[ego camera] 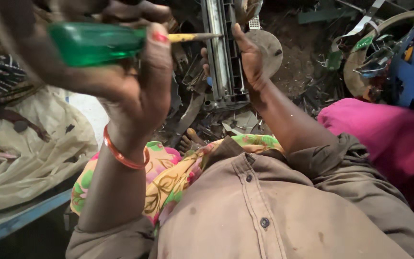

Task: The person uses a screwdriver to remove parts from a printer toner cartridge and then uses a cleaver to pry open and inspect a small electronic housing and its circuit board.

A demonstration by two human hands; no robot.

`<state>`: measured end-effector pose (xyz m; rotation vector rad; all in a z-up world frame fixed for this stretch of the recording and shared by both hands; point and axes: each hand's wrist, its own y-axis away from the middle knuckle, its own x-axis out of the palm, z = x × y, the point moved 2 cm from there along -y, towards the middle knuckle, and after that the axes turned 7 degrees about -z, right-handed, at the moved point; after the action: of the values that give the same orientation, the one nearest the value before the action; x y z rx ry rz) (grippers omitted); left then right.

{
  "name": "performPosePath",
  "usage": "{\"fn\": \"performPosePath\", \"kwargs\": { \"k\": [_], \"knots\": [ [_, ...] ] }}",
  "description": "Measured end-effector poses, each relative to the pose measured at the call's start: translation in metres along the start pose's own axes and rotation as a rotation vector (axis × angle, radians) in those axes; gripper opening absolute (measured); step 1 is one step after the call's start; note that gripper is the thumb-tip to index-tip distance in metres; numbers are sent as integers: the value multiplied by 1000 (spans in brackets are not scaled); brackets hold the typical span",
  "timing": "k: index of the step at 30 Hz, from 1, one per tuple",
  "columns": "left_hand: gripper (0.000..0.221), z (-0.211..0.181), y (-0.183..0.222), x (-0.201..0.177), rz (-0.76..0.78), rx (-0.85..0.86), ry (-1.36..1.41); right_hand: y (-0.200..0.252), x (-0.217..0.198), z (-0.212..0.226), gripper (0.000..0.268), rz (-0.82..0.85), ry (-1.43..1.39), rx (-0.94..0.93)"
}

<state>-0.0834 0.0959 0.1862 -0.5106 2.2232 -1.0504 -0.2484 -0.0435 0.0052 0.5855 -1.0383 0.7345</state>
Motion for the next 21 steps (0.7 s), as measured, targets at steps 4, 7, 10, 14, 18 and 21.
{"fn": "performPosePath", "kwargs": {
  "k": [4,7,10,14,18,21],
  "knots": [
    [75,-26,-27,-1,126,37,135,3,-2,8,60,-71,-241,-14],
    [75,-35,-39,3,38,53,204,-3,-26,15,60,-42,-33,-174],
    [61,-31,-39,11,57,-34,182,-13,-76,22,61,-243,394,-432],
    [43,-11,-28,30,138,-156,135,-26,-158,41,49,-408,152,-529],
    [57,21,-6,77,104,-151,324,-18,-252,43,39,-681,-24,-600],
    [59,45,3,107,123,-150,268,-5,-311,31,44,-1036,-218,-577]
  ]
}}
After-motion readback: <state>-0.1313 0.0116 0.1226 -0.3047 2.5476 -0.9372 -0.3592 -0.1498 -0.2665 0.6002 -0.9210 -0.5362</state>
